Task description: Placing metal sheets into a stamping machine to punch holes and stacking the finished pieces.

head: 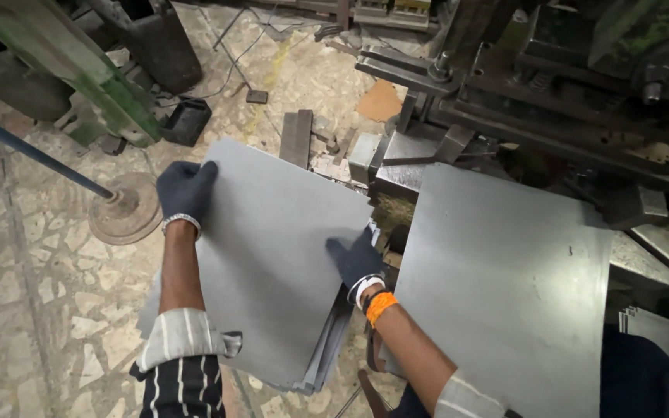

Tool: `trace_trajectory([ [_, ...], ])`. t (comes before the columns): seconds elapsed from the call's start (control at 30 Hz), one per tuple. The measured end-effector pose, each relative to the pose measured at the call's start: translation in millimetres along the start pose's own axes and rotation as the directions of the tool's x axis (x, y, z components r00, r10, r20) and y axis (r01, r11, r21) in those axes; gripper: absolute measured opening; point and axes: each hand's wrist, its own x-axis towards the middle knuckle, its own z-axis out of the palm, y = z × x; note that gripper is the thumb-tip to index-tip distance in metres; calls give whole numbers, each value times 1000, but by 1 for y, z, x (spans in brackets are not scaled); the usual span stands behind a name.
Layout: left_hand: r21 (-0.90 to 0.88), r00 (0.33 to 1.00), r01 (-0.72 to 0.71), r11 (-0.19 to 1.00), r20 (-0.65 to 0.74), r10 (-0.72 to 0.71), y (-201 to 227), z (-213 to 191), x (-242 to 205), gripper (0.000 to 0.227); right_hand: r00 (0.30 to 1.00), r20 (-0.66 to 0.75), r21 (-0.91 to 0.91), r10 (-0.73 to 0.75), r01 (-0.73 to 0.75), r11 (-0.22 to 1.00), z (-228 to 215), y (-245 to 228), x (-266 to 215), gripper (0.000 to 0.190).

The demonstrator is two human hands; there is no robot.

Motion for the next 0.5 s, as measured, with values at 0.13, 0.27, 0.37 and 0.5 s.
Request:
trace_trajectory([
  [0.13,94,998,54,994,-31,-51,-16,-6,25,44,983,57,42,-175,173,984,-17,-12,-20,95],
  [0.27,477,983,33,878,143,-115,-20,-9,57,73,885,1,347,-465,435,831,-57,-11,-54,55],
  [0.37,468,925,-16,884,342,-164,10,-1,22,80,924,25,181,-381,371,911,-99,-19,-119,97],
  [0.5,-685,895,421,594,420,-150,19,66,8,27,902,-236,345,-361,426,836,-163,22,-121,79],
])
